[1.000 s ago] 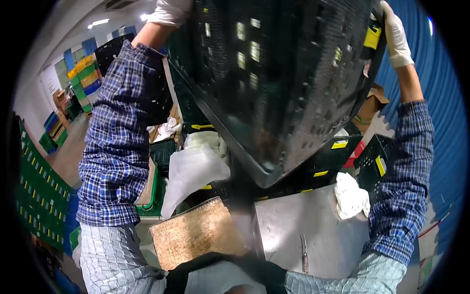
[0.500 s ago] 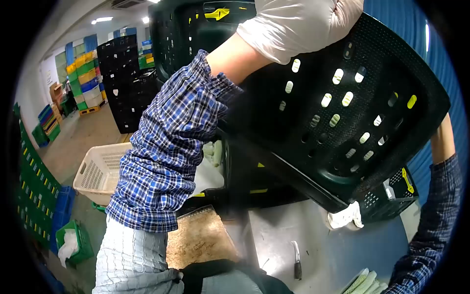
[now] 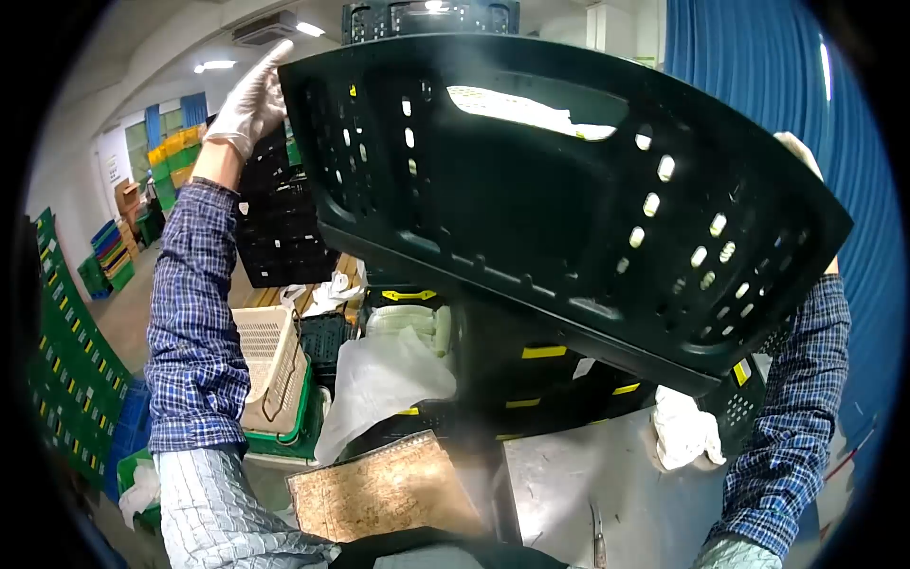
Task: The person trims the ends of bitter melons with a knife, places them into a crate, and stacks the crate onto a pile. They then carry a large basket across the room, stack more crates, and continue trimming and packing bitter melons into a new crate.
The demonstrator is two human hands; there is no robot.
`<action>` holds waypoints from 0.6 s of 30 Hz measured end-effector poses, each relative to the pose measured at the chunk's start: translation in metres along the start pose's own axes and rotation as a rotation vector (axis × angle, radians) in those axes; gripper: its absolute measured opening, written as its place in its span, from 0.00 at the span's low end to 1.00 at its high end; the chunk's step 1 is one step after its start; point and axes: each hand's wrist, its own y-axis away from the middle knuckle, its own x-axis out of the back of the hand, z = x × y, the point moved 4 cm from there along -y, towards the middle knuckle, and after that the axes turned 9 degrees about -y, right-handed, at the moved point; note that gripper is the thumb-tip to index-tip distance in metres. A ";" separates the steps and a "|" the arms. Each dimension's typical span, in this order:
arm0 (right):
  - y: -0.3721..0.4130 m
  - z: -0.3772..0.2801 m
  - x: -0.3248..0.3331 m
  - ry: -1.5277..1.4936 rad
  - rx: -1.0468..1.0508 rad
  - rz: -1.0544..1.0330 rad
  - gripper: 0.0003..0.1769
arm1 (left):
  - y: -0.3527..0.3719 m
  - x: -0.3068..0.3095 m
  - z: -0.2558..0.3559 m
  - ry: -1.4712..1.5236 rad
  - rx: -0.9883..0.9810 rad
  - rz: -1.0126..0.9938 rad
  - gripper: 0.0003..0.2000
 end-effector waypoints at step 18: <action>0.066 -0.015 -0.051 0.456 0.050 0.326 0.29 | 0.049 -0.035 0.046 -0.828 -0.645 -0.239 0.27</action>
